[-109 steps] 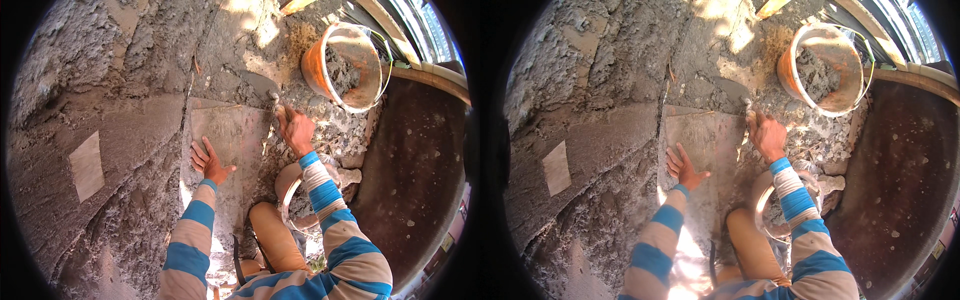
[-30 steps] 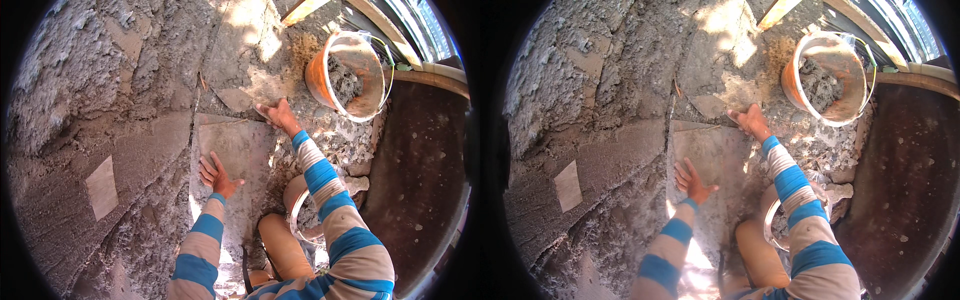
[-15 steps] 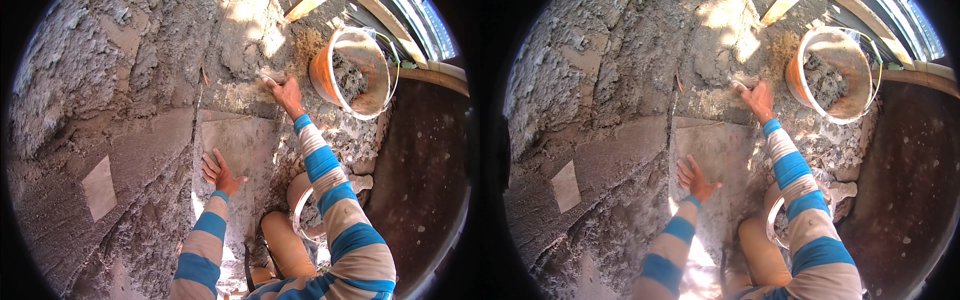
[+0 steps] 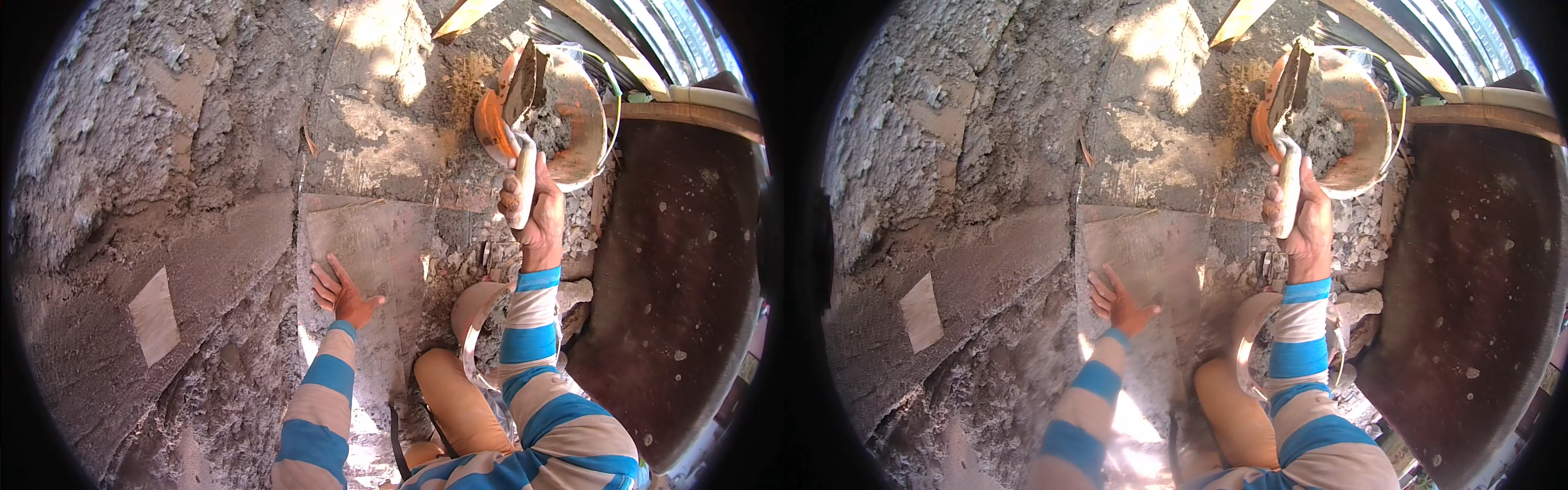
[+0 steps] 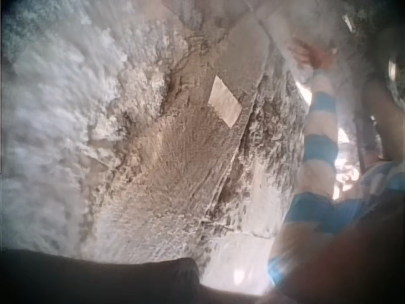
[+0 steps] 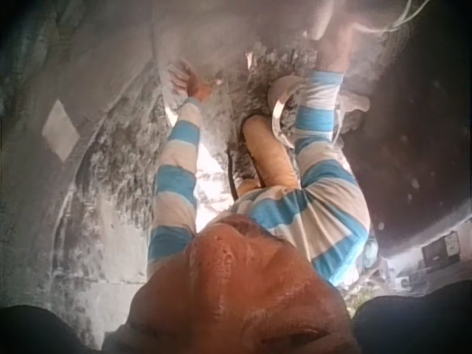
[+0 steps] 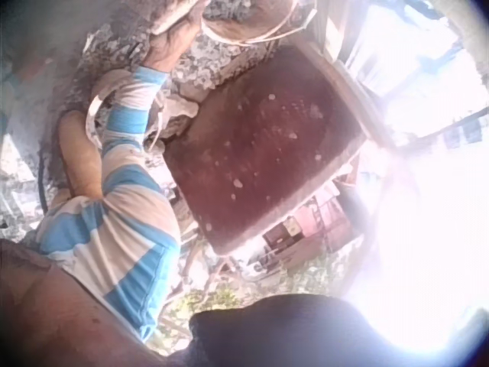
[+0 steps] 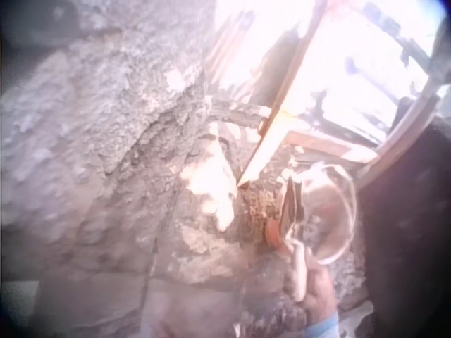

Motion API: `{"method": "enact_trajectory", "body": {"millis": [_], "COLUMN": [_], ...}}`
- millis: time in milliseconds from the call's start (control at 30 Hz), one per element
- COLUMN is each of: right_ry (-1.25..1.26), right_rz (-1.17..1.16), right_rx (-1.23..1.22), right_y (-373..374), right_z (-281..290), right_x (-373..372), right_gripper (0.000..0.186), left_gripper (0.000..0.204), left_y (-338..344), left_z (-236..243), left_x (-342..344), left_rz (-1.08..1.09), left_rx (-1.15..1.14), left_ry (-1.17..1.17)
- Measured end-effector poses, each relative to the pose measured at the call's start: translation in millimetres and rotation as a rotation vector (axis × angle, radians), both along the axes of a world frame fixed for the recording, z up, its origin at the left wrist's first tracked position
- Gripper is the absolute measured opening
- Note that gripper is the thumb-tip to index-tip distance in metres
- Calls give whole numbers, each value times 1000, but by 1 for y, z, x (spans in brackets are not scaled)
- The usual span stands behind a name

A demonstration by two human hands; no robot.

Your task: The person scoops cement from a bucket using a trowel and applies it to a rough wall surface. They spread and smooth the cement over the wall, repeatedly scooping more material as needed.

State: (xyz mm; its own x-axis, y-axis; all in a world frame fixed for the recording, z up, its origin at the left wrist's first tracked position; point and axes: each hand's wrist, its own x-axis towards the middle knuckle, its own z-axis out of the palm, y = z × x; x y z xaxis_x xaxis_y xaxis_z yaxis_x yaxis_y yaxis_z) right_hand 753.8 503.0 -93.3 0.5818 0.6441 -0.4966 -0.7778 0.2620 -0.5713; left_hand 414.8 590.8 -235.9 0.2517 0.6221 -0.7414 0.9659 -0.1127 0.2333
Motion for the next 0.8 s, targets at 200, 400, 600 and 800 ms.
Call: {"method": "enact_trajectory", "body": {"millis": [200, 400, 600, 800], "right_ry": [-110, -815, -944, -455], "right_rz": [41, 523, 1091, 876], "right_rx": [20, -806, -860, -857], "right_y": [15, 51, 83, 110], "right_z": [5, -4, -89, -90], "right_x": [-11, -55, -67, -39], "right_gripper": [49, 51, 51, 43], "left_gripper": [172, 170, 162, 162], "left_y": [-4, -3, -5, -1], "left_z": [-32, -26, -16, -12], "left_x": [-20, -22, -16, -12], "left_rz": [-15, -47, -61, -47], "left_rx": [29, 65, 76, 30], "left_ry": [-95, -79, -84, -47]}}
